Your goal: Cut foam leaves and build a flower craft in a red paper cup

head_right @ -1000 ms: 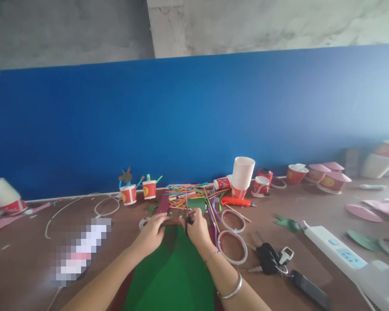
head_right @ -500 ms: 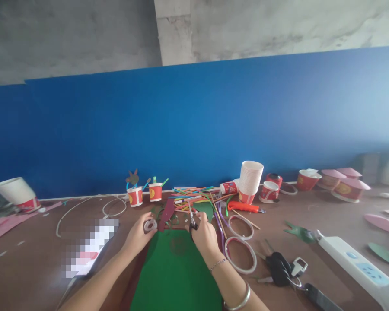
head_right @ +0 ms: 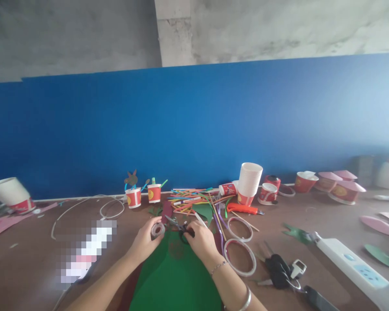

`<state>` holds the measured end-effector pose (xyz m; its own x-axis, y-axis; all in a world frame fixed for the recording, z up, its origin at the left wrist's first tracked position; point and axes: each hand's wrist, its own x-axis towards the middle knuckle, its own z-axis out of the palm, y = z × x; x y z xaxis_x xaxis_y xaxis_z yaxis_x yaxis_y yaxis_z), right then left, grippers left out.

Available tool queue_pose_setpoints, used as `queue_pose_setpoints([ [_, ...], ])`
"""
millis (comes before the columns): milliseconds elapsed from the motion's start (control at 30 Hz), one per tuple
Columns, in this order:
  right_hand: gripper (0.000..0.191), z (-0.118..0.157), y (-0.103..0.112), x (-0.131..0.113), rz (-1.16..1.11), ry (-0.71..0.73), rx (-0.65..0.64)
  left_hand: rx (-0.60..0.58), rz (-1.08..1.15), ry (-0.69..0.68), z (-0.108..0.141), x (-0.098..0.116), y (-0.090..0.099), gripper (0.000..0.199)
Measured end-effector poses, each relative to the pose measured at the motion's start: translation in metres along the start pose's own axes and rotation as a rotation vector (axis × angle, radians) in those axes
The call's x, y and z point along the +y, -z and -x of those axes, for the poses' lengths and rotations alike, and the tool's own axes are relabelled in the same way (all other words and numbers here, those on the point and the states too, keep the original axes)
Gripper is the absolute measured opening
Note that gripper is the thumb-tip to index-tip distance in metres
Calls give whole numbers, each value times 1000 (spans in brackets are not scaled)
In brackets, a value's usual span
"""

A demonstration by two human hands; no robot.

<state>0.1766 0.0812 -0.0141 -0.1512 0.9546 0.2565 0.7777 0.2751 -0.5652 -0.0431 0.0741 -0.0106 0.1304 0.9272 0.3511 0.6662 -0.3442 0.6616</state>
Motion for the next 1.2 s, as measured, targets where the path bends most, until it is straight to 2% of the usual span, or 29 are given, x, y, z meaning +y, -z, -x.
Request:
queue_pose_setpoints([
  [167,10,1,0,-1,7,12,-3,-41,-32,-29,1,1,-6,46],
  [267,12,2,-1,-2,-2,35,6,-26,-111,-41,1,2,-10,43],
  [367,15,2,-2,0,-12,26,23,18,-159,-68,-11,2,-10,38],
  [433,17,1,-3,2,-23,25,37,104,-178,-55,-29,0,-6,36],
  [500,17,1,-4,3,-28,23,46,199,-267,14,-54,-1,2,38],
  [533,17,1,-5,4,-28,21,48,200,-345,54,-68,-2,7,42],
  [600,16,1,-5,4,-28,17,54,94,-503,153,-95,-2,17,50],
  [700,15,0,-5,5,-29,14,63,55,-531,223,-127,-1,28,48],
  [800,16,0,-5,5,-30,10,57,46,-534,250,-144,-1,30,37],
  [900,17,0,-4,4,-35,2,48,38,-522,243,-151,5,29,30],
  [1033,16,0,-5,2,-43,16,58,26,-480,167,-149,29,27,29],
  [1200,19,-1,-5,7,-22,-2,61,-5,-415,48,-120,68,31,24],
])
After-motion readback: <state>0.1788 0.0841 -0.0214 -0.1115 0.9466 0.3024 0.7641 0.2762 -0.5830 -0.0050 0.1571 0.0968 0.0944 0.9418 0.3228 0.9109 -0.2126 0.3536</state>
